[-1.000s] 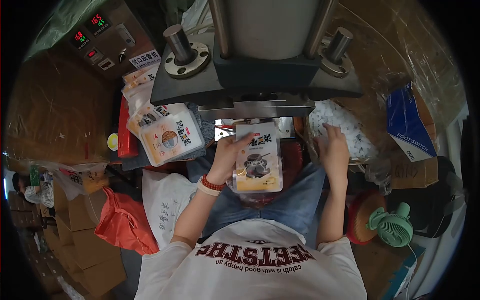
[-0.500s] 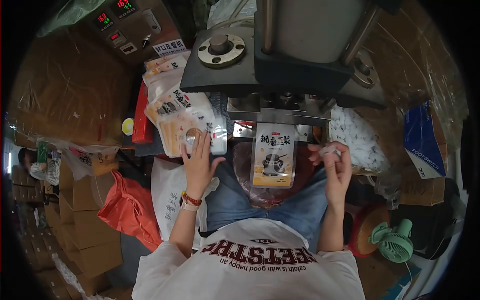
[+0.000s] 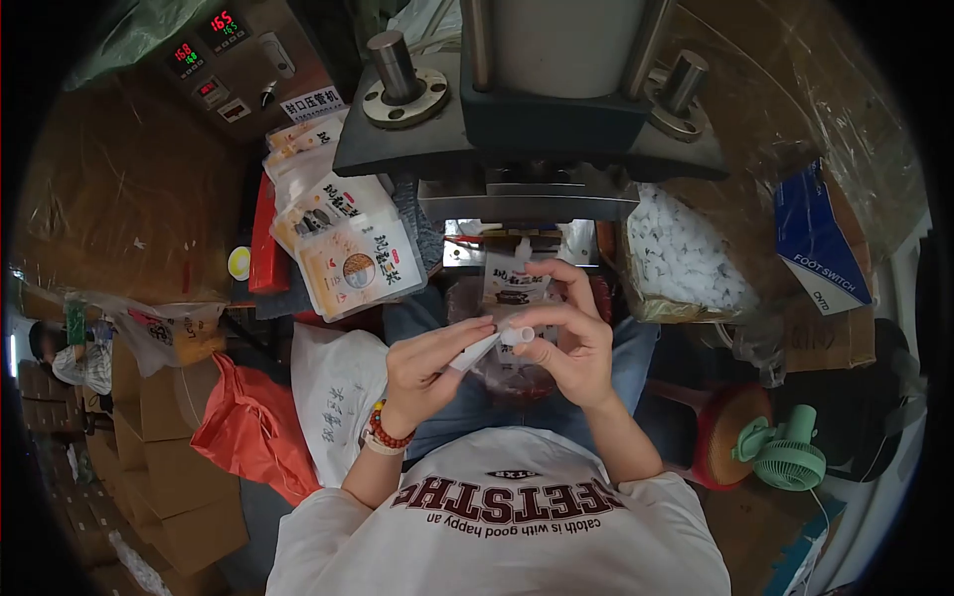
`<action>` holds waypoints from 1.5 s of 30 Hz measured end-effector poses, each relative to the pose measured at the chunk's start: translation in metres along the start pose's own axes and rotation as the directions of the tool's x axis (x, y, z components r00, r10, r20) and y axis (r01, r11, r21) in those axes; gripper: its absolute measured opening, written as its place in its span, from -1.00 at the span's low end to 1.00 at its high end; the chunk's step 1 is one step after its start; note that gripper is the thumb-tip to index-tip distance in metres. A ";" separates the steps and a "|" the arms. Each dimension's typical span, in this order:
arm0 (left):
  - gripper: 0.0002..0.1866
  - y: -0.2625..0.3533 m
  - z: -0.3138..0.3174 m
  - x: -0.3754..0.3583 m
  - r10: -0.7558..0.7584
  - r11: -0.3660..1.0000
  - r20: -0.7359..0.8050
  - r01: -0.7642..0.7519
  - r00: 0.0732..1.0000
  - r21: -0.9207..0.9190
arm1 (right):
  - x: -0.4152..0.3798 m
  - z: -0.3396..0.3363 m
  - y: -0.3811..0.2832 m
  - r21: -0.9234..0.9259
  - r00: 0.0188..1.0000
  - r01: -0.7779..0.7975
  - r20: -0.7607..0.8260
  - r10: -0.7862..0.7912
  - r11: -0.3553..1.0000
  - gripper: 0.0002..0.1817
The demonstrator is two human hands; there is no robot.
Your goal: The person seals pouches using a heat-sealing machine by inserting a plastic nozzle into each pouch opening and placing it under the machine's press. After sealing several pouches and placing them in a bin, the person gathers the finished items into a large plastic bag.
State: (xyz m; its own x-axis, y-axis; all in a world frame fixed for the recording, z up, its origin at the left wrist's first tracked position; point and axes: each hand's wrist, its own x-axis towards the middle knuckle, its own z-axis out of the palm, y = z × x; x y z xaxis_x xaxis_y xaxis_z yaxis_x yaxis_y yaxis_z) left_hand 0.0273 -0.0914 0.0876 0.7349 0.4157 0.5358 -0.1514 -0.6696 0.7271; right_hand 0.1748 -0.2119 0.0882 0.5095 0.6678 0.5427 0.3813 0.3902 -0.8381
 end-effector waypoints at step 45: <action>-0.71 -0.009 0.003 -0.002 -0.120 0.981 0.071 0.107 0.990 0.161 | 0.017 -0.022 -0.022 -0.586 0.923 0.333 0.361 -0.129 0.739 -0.60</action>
State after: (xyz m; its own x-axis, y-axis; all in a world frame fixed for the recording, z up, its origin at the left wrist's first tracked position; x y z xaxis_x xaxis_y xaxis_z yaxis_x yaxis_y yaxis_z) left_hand 0.0287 -0.0879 0.0784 0.7929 0.4483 0.4127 0.0370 -0.7114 0.7018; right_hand 0.1921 -0.2233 0.1170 0.1426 0.7955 0.5889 0.9034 0.1385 -0.4058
